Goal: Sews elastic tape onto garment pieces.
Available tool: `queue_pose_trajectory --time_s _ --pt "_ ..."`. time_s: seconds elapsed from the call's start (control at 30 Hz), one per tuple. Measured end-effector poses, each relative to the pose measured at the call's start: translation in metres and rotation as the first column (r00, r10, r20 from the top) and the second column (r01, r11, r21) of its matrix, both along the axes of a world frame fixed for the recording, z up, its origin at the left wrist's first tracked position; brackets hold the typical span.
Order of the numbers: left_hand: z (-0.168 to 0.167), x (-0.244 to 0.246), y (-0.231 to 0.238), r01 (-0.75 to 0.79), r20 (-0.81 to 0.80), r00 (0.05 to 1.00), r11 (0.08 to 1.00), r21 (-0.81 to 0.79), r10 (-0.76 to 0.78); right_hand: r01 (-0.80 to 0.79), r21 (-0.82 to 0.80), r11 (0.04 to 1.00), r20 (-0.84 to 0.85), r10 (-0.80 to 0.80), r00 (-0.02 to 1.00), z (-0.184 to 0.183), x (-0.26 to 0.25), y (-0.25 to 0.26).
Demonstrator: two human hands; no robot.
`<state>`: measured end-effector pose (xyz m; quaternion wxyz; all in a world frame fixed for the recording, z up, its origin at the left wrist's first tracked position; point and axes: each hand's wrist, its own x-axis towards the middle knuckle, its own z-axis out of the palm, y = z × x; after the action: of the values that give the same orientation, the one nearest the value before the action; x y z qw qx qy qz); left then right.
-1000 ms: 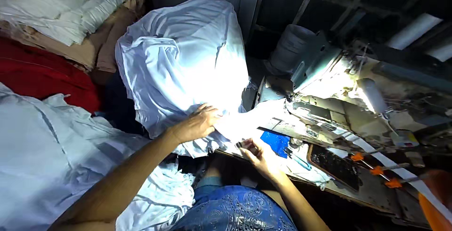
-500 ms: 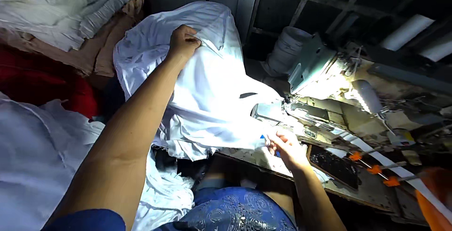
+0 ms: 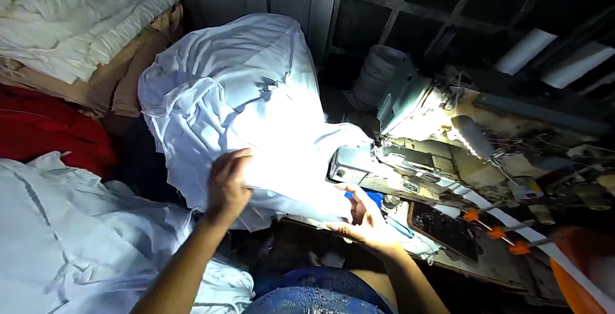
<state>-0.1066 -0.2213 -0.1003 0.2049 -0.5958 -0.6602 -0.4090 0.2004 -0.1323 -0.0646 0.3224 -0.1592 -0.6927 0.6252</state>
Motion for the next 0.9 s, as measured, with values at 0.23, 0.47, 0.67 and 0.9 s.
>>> queue_pose_trajectory --time_s 0.23,0.47,0.67,0.9 --pt "0.006 -0.076 -0.061 0.165 0.153 0.974 0.986 0.032 -0.168 0.391 0.461 0.796 -0.113 -0.385 0.916 -0.033 0.014 0.02" --pt "0.067 -0.118 -0.031 0.463 0.472 0.802 0.88 -0.105 -0.365 0.414 0.371 0.831 -0.126 -0.397 0.909 -0.051 -0.001 0.017" --pt "0.171 0.038 0.099 0.576 0.13 0.817 0.806 -0.137 -0.562 -0.001 0.046 0.999 0.291 -0.012 0.957 -0.055 -0.014 -0.027" --pt "0.071 0.123 0.184 0.632 0.075 0.713 0.593 -0.498 -0.697 0.484 0.141 0.864 0.11 -0.5 0.859 -0.069 0.021 -0.011"
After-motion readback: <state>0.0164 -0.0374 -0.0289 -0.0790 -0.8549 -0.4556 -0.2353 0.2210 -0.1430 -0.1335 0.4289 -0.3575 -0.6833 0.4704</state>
